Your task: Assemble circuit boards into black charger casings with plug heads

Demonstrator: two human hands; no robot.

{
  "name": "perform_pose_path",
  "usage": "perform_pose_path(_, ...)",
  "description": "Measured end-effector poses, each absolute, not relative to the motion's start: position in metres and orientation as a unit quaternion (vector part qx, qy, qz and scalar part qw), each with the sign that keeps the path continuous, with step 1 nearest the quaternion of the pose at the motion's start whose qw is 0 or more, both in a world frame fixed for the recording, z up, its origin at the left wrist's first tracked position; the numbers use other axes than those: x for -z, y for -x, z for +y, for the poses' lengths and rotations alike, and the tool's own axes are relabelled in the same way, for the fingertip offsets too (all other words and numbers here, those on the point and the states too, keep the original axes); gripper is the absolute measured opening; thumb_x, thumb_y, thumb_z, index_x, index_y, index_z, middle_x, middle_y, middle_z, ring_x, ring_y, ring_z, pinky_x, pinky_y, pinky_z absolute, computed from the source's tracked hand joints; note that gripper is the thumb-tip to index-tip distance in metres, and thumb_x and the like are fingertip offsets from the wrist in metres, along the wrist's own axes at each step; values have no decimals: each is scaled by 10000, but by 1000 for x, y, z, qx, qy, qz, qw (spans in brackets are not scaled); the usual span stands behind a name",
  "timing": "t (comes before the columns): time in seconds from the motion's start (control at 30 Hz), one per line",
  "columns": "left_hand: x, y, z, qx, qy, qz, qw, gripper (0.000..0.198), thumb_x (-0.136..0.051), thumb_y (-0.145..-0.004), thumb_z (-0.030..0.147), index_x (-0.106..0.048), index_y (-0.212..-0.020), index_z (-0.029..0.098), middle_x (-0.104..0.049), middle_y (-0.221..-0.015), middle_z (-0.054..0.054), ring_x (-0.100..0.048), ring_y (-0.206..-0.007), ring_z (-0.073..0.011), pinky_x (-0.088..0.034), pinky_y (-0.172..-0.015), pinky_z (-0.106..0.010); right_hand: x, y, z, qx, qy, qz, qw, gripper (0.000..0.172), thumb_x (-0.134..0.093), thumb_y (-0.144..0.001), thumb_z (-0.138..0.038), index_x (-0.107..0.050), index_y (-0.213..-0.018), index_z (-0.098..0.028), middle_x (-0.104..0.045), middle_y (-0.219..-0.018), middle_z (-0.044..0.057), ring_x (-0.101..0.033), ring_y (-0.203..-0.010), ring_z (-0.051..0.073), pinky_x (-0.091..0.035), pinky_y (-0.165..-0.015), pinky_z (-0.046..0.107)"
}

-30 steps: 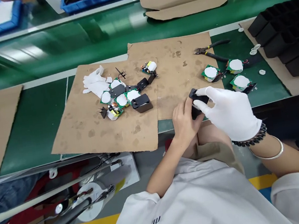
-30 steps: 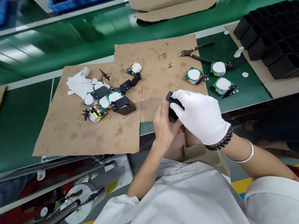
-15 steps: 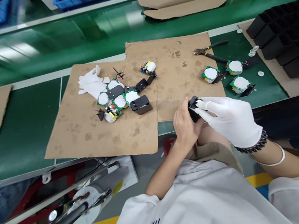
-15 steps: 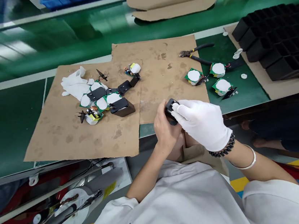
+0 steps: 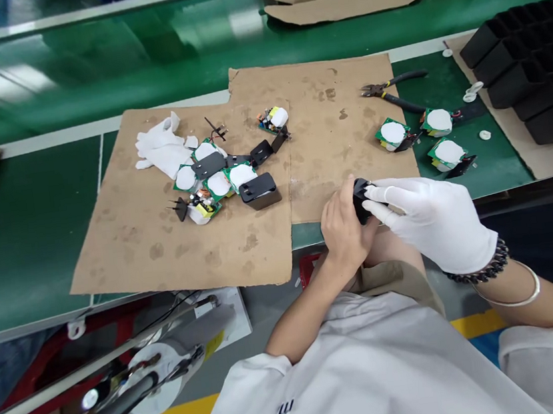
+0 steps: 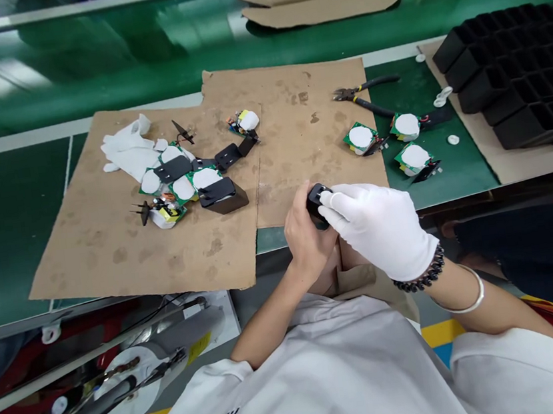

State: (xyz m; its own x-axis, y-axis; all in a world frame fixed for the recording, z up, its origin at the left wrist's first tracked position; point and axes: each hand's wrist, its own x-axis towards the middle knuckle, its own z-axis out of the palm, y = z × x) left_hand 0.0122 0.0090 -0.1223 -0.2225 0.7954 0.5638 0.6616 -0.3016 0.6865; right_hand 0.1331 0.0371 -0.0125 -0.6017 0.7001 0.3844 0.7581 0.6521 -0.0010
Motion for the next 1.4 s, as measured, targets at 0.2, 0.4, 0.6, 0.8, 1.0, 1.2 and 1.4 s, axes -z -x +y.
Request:
perform_pose_path(0.2, 124, -11, 7, -521, -620, 578, 104, 628, -571, -958, 505, -360, -1469, 208, -672, -1365, -143, -698, -1186, -274, -553, -977, -385, 20, -133, 45, 9, 435, -888, 148, 200, -560, -975, -291, -727, -888, -221, -786, -946, 40, -708, -730, 191, -406, -576, 302)
perform_pose_path(0.4, 105, 4, 1, -503, -611, 574, 210, 705, -730, -872, 395, -343, -1444, 256, -666, -1366, -126, -635, -1299, -296, -265, -1251, -581, 40, -145, 48, -31, 354, -899, 257, 133, -691, -899, -242, -700, -1021, -189, -784, -894, 46, -733, -736, 210, -508, -602, 300)
perform_pose_path(0.6, 90, 43, -11, -590, -552, 518, 281, 698, -768, -858, 273, -343, -1411, 255, -672, -1244, -105, -646, -1229, -221, -421, -1161, -468, 31, -152, 43, 18, 406, -871, 276, 261, -652, -935, -258, -695, -1191, -226, -757, -1190, 82, -748, -986, 250, -555, -739, 325)
perform_pose_path(0.8, 96, 48, -11, -592, -551, 519, 277, 574, -716, -900, 240, -402, -1381, 236, -697, -1153, -70, -671, -1153, -192, -439, -1149, -445, 49, -151, 59, -20, 386, -877, 284, 172, -641, -938, -270, -720, -1082, -217, -787, -963, 55, -756, -832, 223, -581, -684, 320)
perform_pose_path(1.0, 93, 43, -8, -602, -519, 516, 319, 475, -703, -919, 300, -490, -1338, 234, -694, -1198, -83, -660, -1192, -207, -454, -1146, -429, 57, -151, 55, 1, 421, -846, 327, 201, -629, -947, -275, -694, -1132, -229, -771, -1027, 77, -751, -903, 244, -598, -729, 344)
perform_pose_path(1.2, 90, 26, 20, -570, -481, 427, 512, 462, -594, -974, 494, -581, -1355, 233, -645, -1427, -110, -590, -1361, -247, -433, -1199, -410, 73, -148, 58, -104, 387, -866, 300, 219, -614, -956, -272, -672, -1164, -235, -771, -1114, 68, -759, -995, 230, -635, -831, 355)
perform_pose_path(1.4, 93, 19, 29, -563, -489, 416, 521, 416, -626, -945, 521, -671, -1223, 215, -732, -1278, -102, -683, -1217, -228, -529, -1094, -372, 78, -148, 41, -293, 430, -760, 389, 592, -731, -895, -342, -505, -1433, -241, -690, -1344, 105, -696, -1213, 236, -610, -1030, 381)
